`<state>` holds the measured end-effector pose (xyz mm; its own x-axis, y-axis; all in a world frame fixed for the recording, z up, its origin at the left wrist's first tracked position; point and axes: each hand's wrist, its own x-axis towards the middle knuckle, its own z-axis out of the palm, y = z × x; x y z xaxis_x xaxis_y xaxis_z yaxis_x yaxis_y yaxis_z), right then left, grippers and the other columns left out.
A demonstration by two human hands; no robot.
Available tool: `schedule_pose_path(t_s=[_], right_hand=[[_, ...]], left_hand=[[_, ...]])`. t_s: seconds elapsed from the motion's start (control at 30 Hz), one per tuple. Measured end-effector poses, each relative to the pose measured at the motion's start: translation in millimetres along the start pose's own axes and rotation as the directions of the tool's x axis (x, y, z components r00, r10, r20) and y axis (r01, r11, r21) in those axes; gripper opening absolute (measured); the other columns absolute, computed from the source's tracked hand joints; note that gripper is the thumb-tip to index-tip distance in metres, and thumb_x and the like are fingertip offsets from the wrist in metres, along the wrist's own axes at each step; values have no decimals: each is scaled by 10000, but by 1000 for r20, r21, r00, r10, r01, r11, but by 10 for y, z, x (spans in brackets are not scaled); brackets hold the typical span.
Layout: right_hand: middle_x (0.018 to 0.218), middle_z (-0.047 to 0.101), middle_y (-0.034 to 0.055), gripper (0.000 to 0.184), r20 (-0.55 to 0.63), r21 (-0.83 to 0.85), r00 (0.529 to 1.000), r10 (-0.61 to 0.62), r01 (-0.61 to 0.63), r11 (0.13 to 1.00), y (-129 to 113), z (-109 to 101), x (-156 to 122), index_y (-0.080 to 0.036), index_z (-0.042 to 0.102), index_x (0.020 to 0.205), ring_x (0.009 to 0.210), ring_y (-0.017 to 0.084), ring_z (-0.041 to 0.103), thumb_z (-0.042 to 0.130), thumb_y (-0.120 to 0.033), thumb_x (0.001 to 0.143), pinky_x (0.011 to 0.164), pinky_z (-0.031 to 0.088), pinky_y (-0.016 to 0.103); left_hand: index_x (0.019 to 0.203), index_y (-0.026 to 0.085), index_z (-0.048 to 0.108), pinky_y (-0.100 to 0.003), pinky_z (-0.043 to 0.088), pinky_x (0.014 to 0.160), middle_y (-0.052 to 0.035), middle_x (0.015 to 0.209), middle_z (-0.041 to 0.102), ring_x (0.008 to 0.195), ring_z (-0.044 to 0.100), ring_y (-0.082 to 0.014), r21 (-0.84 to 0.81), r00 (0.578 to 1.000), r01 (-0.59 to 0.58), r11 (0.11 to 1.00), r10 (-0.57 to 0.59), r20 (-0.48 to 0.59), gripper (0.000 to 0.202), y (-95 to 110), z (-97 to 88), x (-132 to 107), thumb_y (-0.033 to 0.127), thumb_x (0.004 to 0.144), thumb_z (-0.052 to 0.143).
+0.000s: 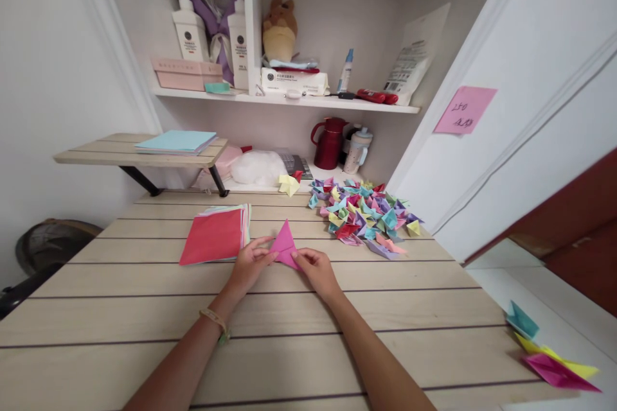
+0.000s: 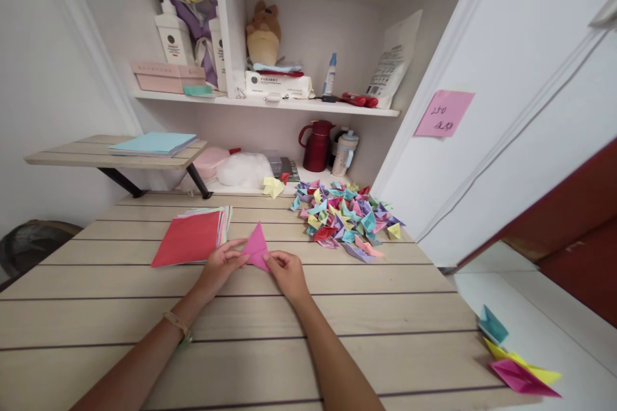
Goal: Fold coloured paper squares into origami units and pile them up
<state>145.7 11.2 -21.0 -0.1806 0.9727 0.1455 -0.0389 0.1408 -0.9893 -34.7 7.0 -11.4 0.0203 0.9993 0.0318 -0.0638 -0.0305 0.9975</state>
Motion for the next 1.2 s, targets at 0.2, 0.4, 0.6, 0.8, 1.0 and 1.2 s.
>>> schedule_pose_path(t_s=[0.2,0.4,0.6,0.8,1.0,1.2], right_hand=[[770,687,55,277,-33,5,999,-3,3,1000,-48,2,-19,-160,711,806,671,171,575,624,-404,708,601,437,267],[587,634,15,201,-67,112,995,72,-64,992,-54,21,-33,-150,692,652,520,111,485,730,-342,604,496,353,226],[452,521,-42,268,28,370,982,185,-182,911,-82,34,-43,-145,598,520,427,59,382,748,-358,585,450,286,199],[599,626,-8,238,185,500,938,294,-347,793,-170,8,-76,-143,618,612,546,98,549,763,-328,580,576,419,215],[727,675,27,268,277,478,913,299,-401,782,-212,-30,-103,-156,644,767,663,137,627,755,-322,588,670,474,253],[724,680,40,345,165,406,962,218,-267,874,-159,4,-74,-153,630,921,648,150,624,711,-327,635,638,483,265]], left_hand=[[838,135,632,-263,479,622,-52,699,689,639,631,-163,20,999,7,1000,-8,40,274,-41,1,30,358,680,659],[867,137,646,-261,465,595,-51,690,684,606,610,-155,-2,996,19,1000,-19,90,324,-8,-19,27,391,667,660],[787,132,664,-252,450,614,-40,671,665,603,578,-139,-16,986,35,999,-32,166,271,69,-43,-9,386,696,643],[787,138,665,-274,460,665,-39,711,661,653,576,-153,-39,972,39,998,-28,232,240,62,-44,-20,364,710,636],[778,160,680,-272,461,670,-34,724,668,662,577,-157,-38,977,34,999,-25,210,213,67,-38,-26,354,694,648],[765,153,682,-266,465,647,-28,657,659,624,579,-152,-33,978,43,999,-35,203,237,105,-34,-41,372,677,659]])
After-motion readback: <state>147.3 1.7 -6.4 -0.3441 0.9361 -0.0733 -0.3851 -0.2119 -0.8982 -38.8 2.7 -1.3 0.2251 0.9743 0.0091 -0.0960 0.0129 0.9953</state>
